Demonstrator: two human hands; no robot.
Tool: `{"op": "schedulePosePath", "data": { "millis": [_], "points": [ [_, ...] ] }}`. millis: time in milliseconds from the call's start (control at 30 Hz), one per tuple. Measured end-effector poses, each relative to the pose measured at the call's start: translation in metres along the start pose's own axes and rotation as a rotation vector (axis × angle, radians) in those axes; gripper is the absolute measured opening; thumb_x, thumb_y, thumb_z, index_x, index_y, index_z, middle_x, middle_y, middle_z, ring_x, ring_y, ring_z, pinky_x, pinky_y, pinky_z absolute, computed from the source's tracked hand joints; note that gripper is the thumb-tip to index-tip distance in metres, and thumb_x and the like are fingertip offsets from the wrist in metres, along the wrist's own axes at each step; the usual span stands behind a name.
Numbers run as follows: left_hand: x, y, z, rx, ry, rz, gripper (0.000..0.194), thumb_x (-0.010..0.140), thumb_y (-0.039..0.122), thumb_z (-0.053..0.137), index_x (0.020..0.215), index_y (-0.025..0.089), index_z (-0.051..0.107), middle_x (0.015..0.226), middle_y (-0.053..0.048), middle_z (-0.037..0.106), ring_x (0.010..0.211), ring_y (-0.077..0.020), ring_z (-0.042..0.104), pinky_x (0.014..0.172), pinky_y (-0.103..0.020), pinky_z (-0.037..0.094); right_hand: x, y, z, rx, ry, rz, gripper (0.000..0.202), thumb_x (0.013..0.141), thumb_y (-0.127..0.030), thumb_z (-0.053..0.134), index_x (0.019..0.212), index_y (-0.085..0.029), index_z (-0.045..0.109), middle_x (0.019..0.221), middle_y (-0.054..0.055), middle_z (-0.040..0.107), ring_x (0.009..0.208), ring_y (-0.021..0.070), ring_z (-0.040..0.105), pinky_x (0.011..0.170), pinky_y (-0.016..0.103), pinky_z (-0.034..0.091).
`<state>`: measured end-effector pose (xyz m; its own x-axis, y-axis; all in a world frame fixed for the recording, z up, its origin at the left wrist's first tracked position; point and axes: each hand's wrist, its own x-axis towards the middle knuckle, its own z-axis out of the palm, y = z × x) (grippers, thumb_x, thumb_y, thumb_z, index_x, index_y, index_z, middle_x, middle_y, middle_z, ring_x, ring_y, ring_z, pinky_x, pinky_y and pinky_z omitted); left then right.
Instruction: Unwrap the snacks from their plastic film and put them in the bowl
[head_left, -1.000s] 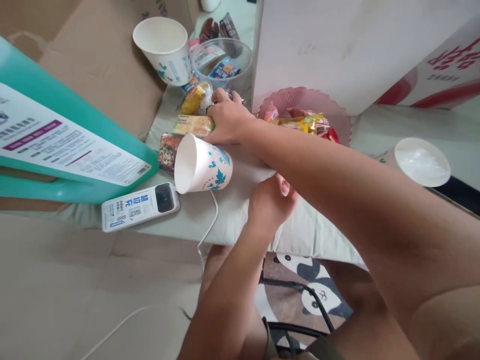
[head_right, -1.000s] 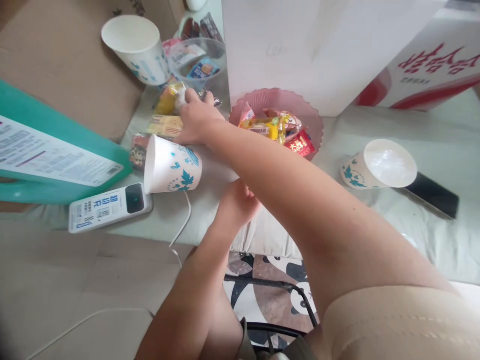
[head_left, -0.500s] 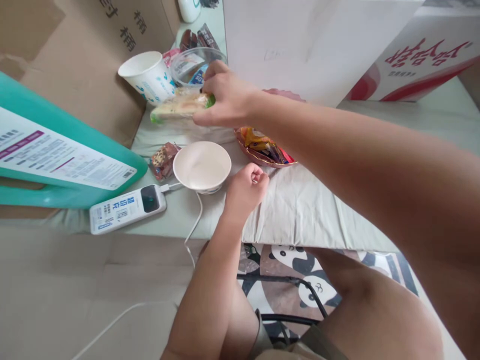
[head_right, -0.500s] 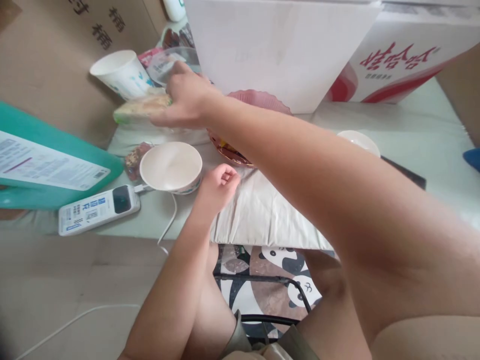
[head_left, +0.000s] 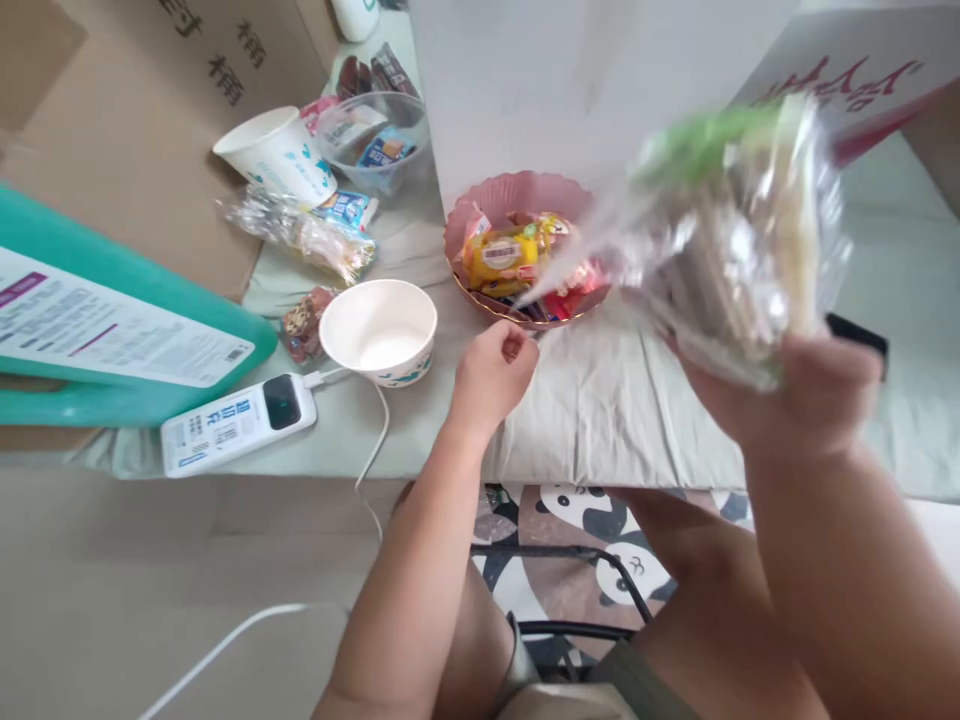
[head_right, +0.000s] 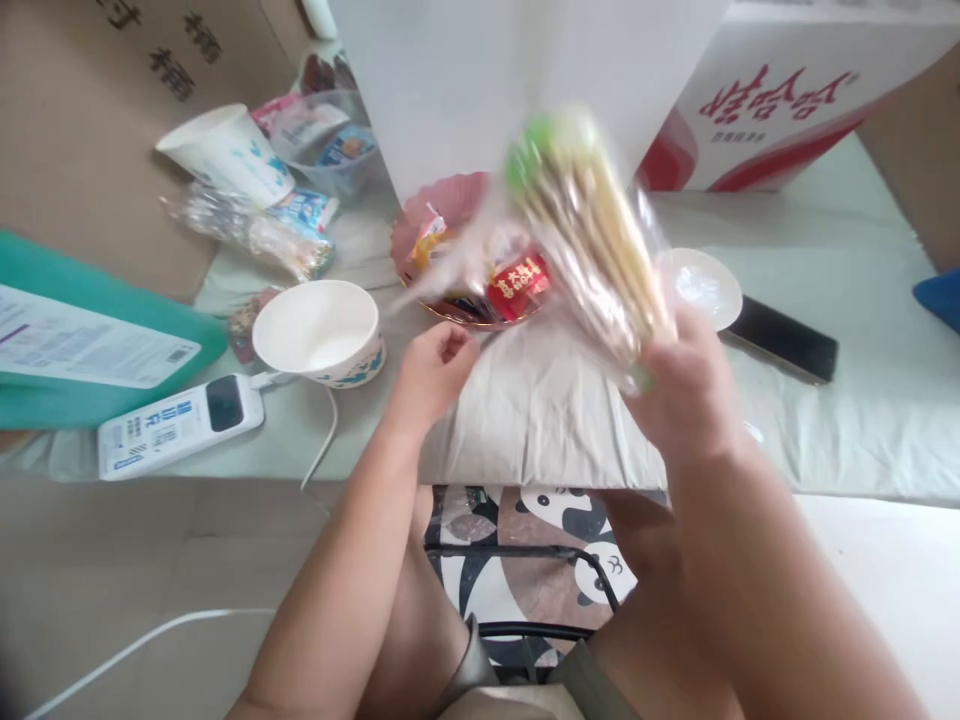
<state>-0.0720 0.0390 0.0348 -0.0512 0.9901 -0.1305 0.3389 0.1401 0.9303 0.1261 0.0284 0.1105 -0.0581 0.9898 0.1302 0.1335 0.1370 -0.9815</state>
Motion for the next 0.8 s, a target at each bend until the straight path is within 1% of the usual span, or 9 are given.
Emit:
{"op": "schedulePosePath", "data": {
  "millis": [133,233,333,400,500,567,633,733,800],
  "points": [
    [0.003,0.003,0.017,-0.277,0.083,-0.03,0.025,0.087,0.032,0.055,0.065,0.021,0.055,0.062,0.001,0.06,0.059,-0.0128,0.057,0.057,-0.025,0.042,-0.055,0.05,-0.027,0.39,0.146,0.239,0.022,0.068,-0.055,0.067,0.08,-0.038,0.073,0.105,0.007,0.072,0.114,0.0334,0.062,0.094,0.052,0.05],
    [0.002,0.005,0.031,-0.369,0.078,-0.032,0.028,0.088,0.036,0.053,0.064,0.022,0.051,0.059,0.001,0.056,0.054,-0.0119,0.055,0.053,-0.024,0.041,-0.069,0.067,-0.034,0.603,0.127,0.294,0.029,0.068,-0.06,0.062,0.085,-0.038,0.069,0.097,0.005,0.068,0.097,0.0295,0.062,0.088,0.05,0.052],
    [0.0,0.004,0.045,-0.395,0.018,0.066,0.025,0.086,0.044,0.058,0.074,0.023,0.056,0.072,-0.001,0.062,0.067,-0.0135,0.062,0.061,-0.024,0.048,-0.071,0.071,-0.042,0.778,0.06,0.319,0.041,0.068,-0.061,0.06,0.102,-0.039,0.068,0.102,0.004,0.068,0.099,0.0282,0.06,0.087,0.047,0.053],
    [-0.002,0.001,0.054,-0.379,-0.026,0.14,0.024,0.083,0.047,0.064,0.087,0.024,0.061,0.09,-0.003,0.068,0.084,-0.0156,0.067,0.071,-0.025,0.053,-0.073,0.072,-0.046,0.831,0.019,0.36,0.053,0.07,-0.066,0.057,0.114,-0.038,0.066,0.111,0.006,0.068,0.108,0.0298,0.06,0.09,0.049,0.053],
    [-0.004,-0.003,0.067,-0.24,-0.166,0.212,0.042,0.072,0.047,0.078,0.106,0.026,0.064,0.115,-0.006,0.07,0.107,-0.0203,0.067,0.084,-0.028,0.054,-0.074,0.079,-0.048,0.868,-0.031,0.419,0.061,0.071,-0.068,0.055,0.122,-0.034,0.064,0.121,0.008,0.068,0.117,0.0315,0.06,0.094,0.052,0.054],
    [-0.006,-0.002,0.073,-0.094,-0.276,0.214,0.05,0.066,0.044,0.084,0.108,0.024,0.067,0.11,-0.006,0.072,0.101,-0.0212,0.068,0.081,-0.028,0.053,-0.073,0.084,-0.047,0.897,-0.071,0.441,0.06,0.071,-0.066,0.056,0.119,-0.032,0.064,0.12,0.009,0.069,0.117,0.0319,0.061,0.093,0.052,0.055],
    [-0.006,0.0,0.078,0.026,-0.307,0.182,0.044,0.066,0.044,0.085,0.101,0.022,0.07,0.093,-0.004,0.072,0.084,-0.0187,0.066,0.072,-0.027,0.05,-0.071,0.088,-0.048,0.892,-0.079,0.434,0.056,0.07,-0.065,0.057,0.115,-0.031,0.066,0.116,0.009,0.071,0.118,0.032,0.062,0.093,0.05,0.056],
    [-0.005,0.001,0.083,0.162,-0.117,0.169,0.037,0.072,0.044,0.081,0.099,0.02,0.072,0.083,-0.001,0.069,0.07,-0.0158,0.059,0.065,-0.027,0.046,-0.068,0.088,-0.053,0.817,-0.015,0.347,0.052,0.072,-0.062,0.056,0.112,-0.031,0.067,0.116,0.007,0.071,0.123,0.0308,0.06,0.096,0.046,0.055],
    [-0.003,0.0,0.087,0.27,0.079,0.224,0.035,0.075,0.039,0.077,0.104,0.021,0.072,0.09,-0.002,0.071,0.078,-0.018,0.063,0.075,-0.029,0.05,-0.069,0.085,-0.059,0.739,0.012,0.287,0.054,0.072,-0.062,0.055,0.113,-0.03,0.068,0.117,0.007,0.071,0.127,0.0311,0.059,0.099,0.046,0.054]
  ]
}}
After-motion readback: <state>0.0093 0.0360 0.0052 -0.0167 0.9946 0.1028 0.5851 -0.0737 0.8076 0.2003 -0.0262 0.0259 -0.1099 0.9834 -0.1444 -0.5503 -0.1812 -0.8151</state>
